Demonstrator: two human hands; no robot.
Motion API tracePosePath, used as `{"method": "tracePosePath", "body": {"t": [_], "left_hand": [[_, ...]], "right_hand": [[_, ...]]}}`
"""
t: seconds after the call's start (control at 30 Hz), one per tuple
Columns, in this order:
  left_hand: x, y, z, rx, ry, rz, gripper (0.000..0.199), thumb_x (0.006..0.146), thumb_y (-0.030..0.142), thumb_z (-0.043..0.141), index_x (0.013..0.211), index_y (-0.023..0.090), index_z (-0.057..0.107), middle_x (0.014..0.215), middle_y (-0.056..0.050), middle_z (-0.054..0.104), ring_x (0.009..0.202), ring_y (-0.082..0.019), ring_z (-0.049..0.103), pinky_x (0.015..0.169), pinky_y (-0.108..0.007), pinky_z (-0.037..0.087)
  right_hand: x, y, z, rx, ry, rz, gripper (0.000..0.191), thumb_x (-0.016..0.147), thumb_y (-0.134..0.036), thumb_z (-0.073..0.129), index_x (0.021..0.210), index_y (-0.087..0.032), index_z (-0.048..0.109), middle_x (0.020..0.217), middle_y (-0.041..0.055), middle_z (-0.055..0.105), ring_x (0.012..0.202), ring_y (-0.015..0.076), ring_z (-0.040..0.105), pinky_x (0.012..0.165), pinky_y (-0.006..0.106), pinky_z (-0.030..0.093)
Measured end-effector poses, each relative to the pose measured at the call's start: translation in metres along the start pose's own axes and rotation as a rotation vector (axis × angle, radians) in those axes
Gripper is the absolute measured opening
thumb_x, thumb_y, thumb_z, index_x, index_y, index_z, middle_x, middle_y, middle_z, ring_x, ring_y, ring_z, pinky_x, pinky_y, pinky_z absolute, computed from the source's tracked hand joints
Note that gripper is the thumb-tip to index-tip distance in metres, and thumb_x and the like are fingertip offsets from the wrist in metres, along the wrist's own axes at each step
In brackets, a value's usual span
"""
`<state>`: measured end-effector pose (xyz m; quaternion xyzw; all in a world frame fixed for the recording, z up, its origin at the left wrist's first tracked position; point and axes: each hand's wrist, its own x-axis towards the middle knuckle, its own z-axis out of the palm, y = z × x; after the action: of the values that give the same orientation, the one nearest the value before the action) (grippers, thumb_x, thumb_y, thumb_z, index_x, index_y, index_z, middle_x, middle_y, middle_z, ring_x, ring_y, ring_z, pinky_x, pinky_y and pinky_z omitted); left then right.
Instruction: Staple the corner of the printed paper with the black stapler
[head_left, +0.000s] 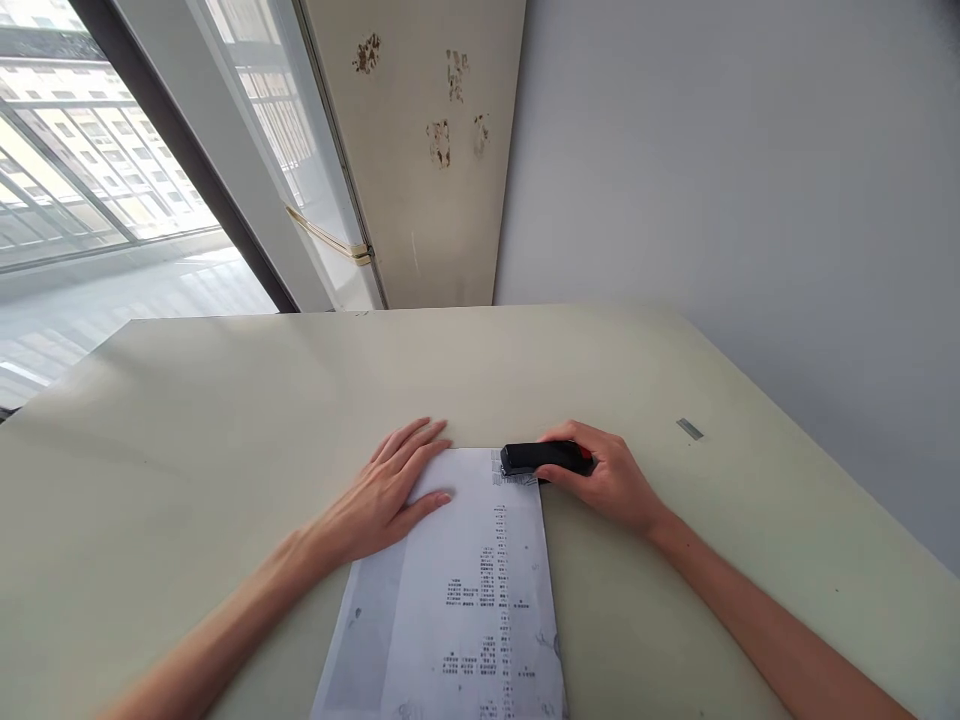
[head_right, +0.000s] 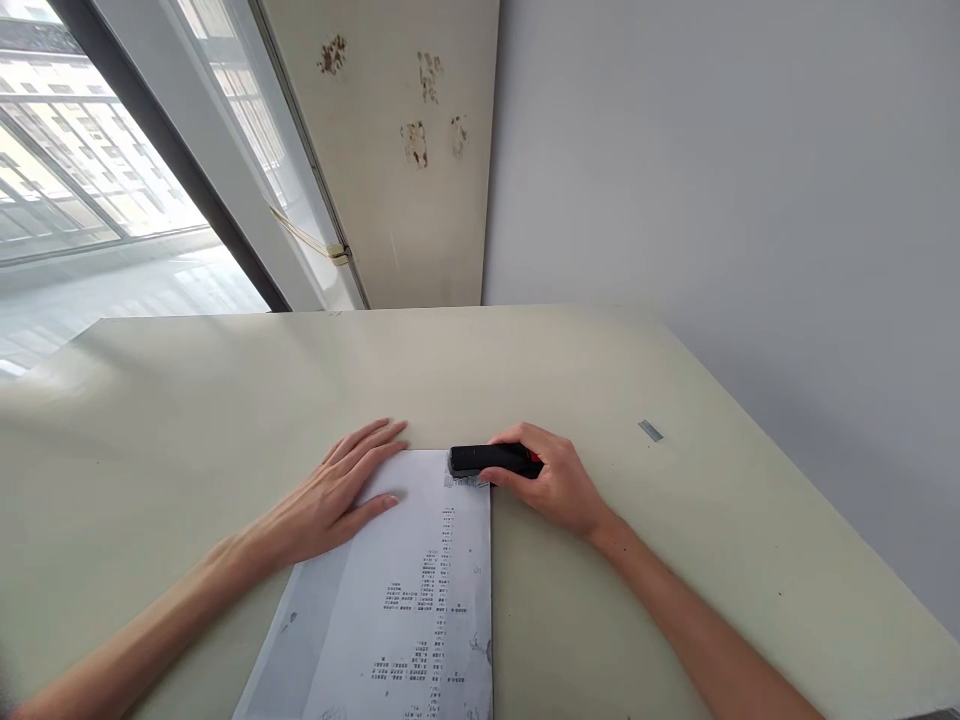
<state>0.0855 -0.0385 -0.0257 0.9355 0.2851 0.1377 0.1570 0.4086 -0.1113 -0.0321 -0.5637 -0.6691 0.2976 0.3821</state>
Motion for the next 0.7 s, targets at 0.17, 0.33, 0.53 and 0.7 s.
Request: {"method": "tracePosePath", "body": {"t": [0.17,0.33,0.53,0.7], "left_hand": [[-0.007,0.003,0.008,0.006,0.038,-0.043,0.053,0.106,0.049,0.053,0.153,0.026,0.046,0.168,-0.01,0.042,0.158,-0.033,0.031,0.125,-0.059,0.037],[-0.01,0.009,0.016,-0.008,0.073,-0.043,0.053,0.106,0.049,0.053,0.153,0.025,0.046,0.167,-0.011,0.042,0.158,-0.032,0.032,0.126,-0.058,0.036],[-0.017,0.015,0.019,0.009,0.054,-0.06,0.05,0.108,0.049,0.049,0.151,0.024,0.046,0.168,-0.011,0.041,0.159,-0.032,0.029,0.126,-0.058,0.037],[-0.02,0.016,0.019,-0.022,0.096,-0.049,0.049,0.107,0.047,0.052,0.149,0.024,0.048,0.166,-0.012,0.044,0.158,-0.034,0.031,0.125,-0.059,0.039]], "right_hand": [[-0.001,0.001,0.003,-0.024,0.013,0.03,0.037,0.09,-0.065,0.07,0.103,-0.03,0.071,0.096,0.0034,0.075,0.083,0.0241,0.065,0.07,0.037,0.051],[-0.001,-0.001,0.004,-0.083,0.006,0.015,0.035,0.091,-0.064,0.071,0.105,-0.032,0.072,0.099,0.0029,0.075,0.083,0.0241,0.064,0.07,0.037,0.05],[0.004,-0.007,-0.001,-0.115,-0.033,0.018,0.03,0.093,-0.059,0.07,0.107,-0.033,0.073,0.095,0.0023,0.074,0.08,0.0228,0.062,0.068,0.036,0.049],[0.008,-0.007,-0.003,-0.143,-0.063,0.052,0.029,0.094,-0.059,0.069,0.107,-0.033,0.072,0.095,0.0026,0.073,0.078,0.0225,0.06,0.067,0.035,0.048]]}}
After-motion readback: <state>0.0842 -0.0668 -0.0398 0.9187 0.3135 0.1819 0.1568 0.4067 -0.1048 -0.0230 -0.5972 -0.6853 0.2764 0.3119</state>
